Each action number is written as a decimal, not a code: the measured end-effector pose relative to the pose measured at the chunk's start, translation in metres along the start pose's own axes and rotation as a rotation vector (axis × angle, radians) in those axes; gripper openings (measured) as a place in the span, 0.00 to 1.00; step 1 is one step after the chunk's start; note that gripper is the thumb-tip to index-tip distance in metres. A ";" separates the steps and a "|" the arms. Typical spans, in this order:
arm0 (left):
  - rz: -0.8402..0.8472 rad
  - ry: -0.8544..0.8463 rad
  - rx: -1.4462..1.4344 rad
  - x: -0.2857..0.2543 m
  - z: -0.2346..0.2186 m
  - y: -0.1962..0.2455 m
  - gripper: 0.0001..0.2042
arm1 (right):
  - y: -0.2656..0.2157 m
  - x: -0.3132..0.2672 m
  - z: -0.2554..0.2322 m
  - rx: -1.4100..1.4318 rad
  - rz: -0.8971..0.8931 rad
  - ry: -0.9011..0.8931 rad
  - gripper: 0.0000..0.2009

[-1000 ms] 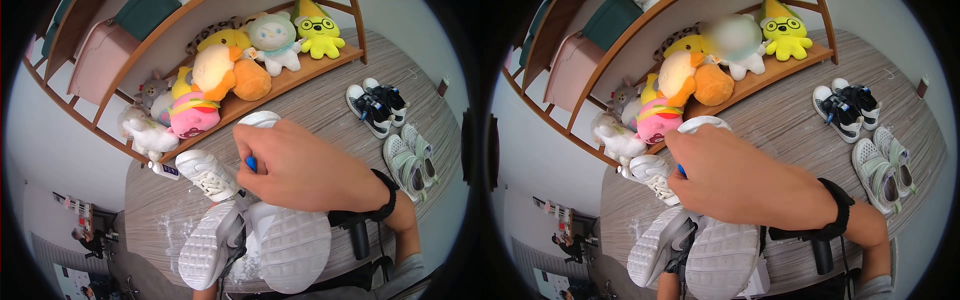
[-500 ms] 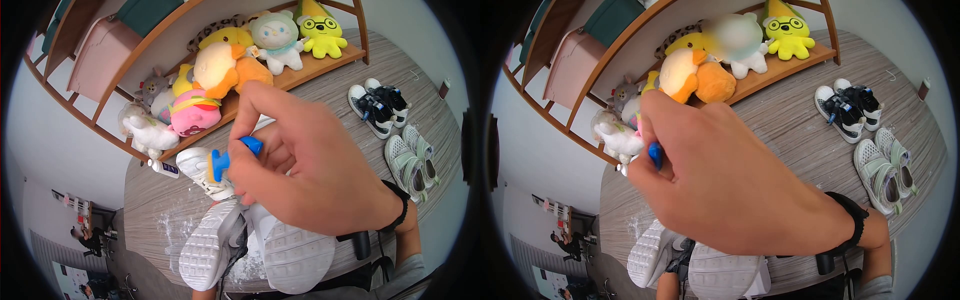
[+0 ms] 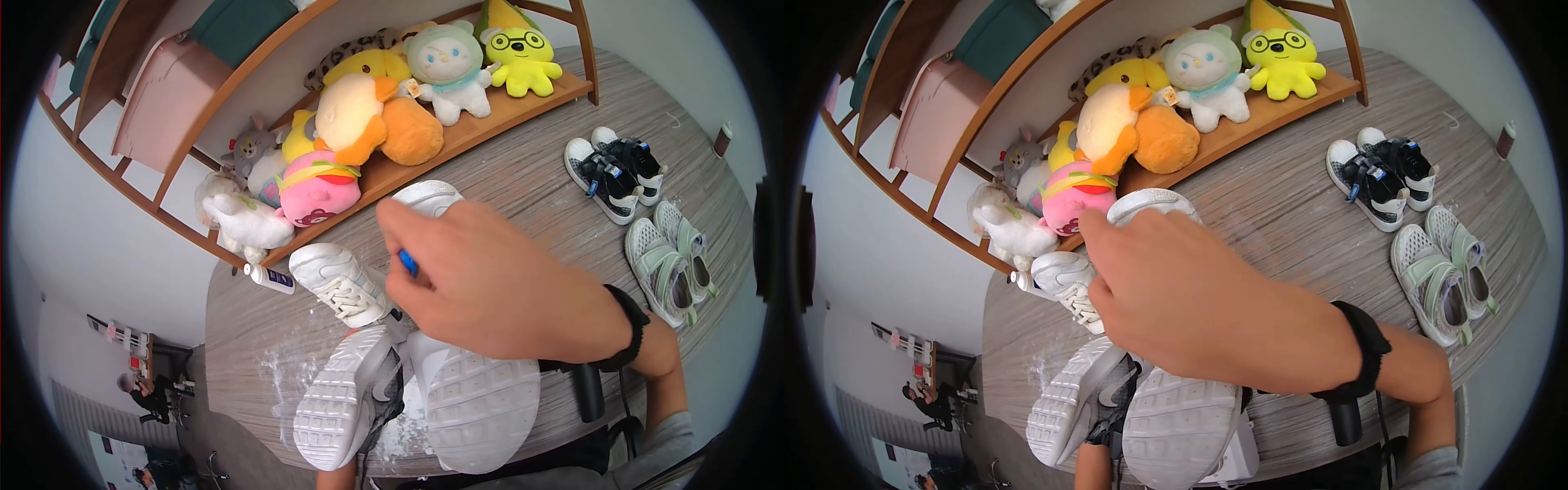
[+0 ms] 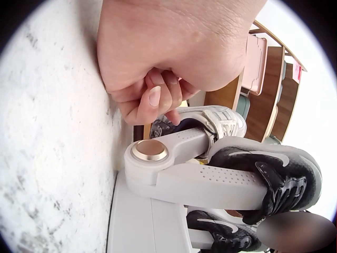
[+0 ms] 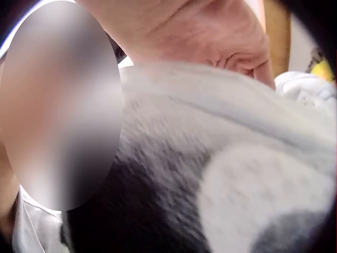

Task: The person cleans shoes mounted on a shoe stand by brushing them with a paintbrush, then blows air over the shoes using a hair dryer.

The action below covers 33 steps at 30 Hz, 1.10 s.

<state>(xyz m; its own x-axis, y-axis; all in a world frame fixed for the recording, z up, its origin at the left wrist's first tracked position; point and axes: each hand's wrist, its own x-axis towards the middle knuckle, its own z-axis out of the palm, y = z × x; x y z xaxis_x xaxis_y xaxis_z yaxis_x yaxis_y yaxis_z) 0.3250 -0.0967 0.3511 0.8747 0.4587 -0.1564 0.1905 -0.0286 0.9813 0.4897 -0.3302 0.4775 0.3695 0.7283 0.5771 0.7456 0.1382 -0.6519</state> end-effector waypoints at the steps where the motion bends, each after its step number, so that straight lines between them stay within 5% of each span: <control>1: 0.001 -0.001 0.004 -0.001 -0.001 0.000 0.12 | 0.007 -0.001 0.009 -0.026 -0.115 0.003 0.07; 3: 0.004 0.005 0.010 -0.003 -0.005 0.001 0.12 | 0.006 0.002 0.013 -0.045 -0.237 0.005 0.07; 5: 0.007 0.016 0.009 -0.007 -0.010 0.001 0.12 | -0.008 0.006 0.001 0.119 0.046 -0.054 0.06; 11: 0.020 0.025 -0.015 -0.009 -0.010 -0.005 0.12 | -0.032 0.003 -0.013 0.587 0.124 0.099 0.04; 17: 0.032 0.027 -0.022 -0.009 -0.013 -0.007 0.12 | -0.049 0.003 -0.021 0.728 0.295 0.158 0.06; 18: 0.036 0.028 -0.025 -0.009 -0.013 -0.007 0.12 | -0.047 0.002 -0.031 0.441 0.054 0.100 0.05; 21: 0.050 0.029 -0.035 -0.009 -0.014 -0.007 0.12 | -0.030 0.004 -0.047 0.322 -0.042 0.018 0.06; 23: 0.059 0.027 -0.040 -0.008 -0.013 -0.007 0.12 | -0.018 0.006 -0.054 0.021 -0.144 -0.265 0.08; 30: 0.086 0.031 -0.074 -0.010 -0.010 -0.010 0.12 | -0.010 0.010 -0.020 -0.011 -0.300 -0.283 0.10; 33: 0.094 0.037 -0.110 -0.016 -0.007 -0.019 0.12 | -0.013 0.008 -0.009 -0.010 -0.326 -0.140 0.11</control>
<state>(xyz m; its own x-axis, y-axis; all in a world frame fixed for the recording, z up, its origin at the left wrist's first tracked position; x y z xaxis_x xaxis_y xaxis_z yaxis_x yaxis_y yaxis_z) 0.3043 -0.0978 0.3356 0.8692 0.4906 -0.0609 0.0567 0.0234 0.9981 0.4879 -0.3327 0.4952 0.0323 0.7319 0.6806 0.8176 0.3723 -0.4392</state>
